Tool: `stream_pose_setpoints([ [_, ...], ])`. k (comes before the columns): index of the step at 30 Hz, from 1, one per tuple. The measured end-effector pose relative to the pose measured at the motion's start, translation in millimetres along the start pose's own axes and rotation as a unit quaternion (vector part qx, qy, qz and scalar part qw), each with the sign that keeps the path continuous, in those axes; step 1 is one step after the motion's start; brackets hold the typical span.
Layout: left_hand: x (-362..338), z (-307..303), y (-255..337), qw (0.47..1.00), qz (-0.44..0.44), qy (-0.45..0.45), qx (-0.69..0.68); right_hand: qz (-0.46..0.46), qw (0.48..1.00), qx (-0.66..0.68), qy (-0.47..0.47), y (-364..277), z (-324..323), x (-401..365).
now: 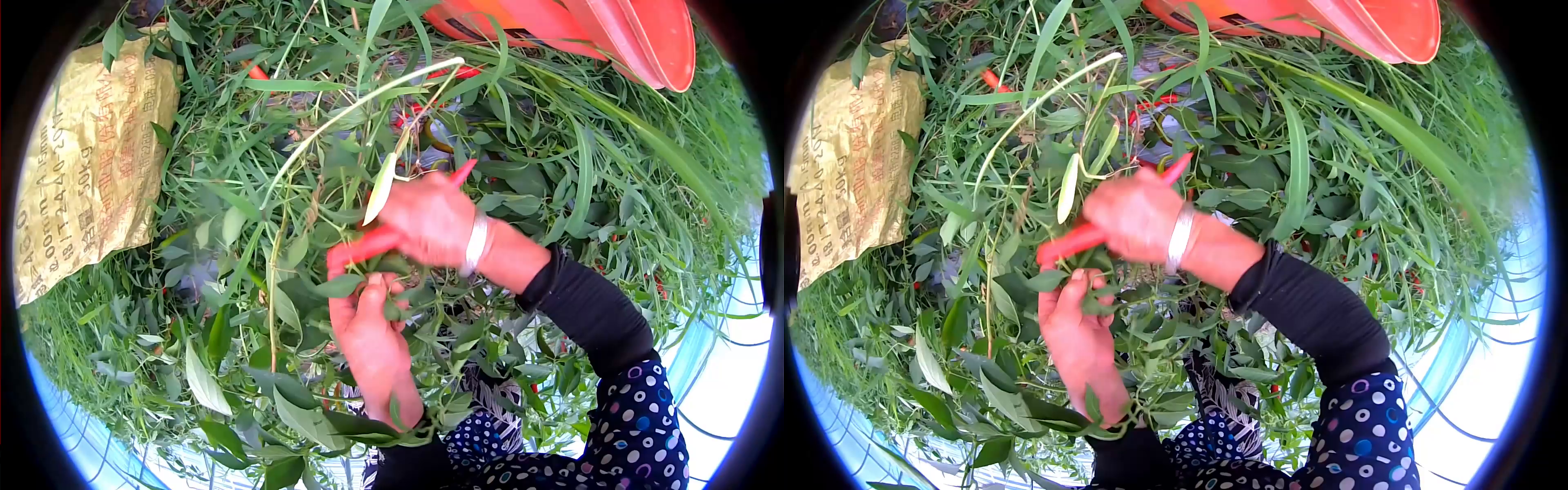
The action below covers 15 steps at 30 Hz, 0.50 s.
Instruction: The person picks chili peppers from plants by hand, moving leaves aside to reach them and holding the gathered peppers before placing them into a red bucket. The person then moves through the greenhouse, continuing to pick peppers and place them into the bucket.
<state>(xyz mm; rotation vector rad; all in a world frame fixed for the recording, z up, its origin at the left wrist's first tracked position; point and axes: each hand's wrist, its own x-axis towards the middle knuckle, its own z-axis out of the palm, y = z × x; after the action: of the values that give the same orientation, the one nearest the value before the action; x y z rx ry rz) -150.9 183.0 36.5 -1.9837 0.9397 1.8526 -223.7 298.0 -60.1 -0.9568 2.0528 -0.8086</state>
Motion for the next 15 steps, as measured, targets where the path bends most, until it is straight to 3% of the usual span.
stream_pose_setpoints([
  [2,1,-3,-1,0.999,0.011,-0.01,-0.04,0.102,0.979,-0.047,0.168,63,2,-1],
  [4,5,-7,0,0.994,0.039,-0.014,-0.1,0.156,0.961,-0.023,0.226,92,-32,-6],
  [5,5,-7,3,0.994,0.037,-0.01,-0.102,0.181,0.969,-0.065,0.157,103,-44,-9],
  [6,2,-6,9,0.993,0.031,0.006,-0.114,0.073,0.971,-0.103,0.202,119,-47,-11],
  [7,1,-6,11,0.992,0.025,0.02,-0.125,0.104,0.96,-0.169,0.196,131,-48,-13],
  [10,6,-10,12,0.99,0.034,-0.009,-0.134,0.169,0.952,-0.187,0.176,174,-44,4],
  [12,10,-11,14,0.993,0.033,-0.007,-0.114,0.328,0.895,-0.3,0.025,202,-39,17],
  [13,12,-12,15,0.993,0.036,-0.013,-0.112,0.328,0.896,-0.297,0.025,213,-38,23],
  [15,14,-13,16,0.994,0.038,-0.014,-0.105,0.367,0.839,-0.4,-0.038,230,-31,29],
])
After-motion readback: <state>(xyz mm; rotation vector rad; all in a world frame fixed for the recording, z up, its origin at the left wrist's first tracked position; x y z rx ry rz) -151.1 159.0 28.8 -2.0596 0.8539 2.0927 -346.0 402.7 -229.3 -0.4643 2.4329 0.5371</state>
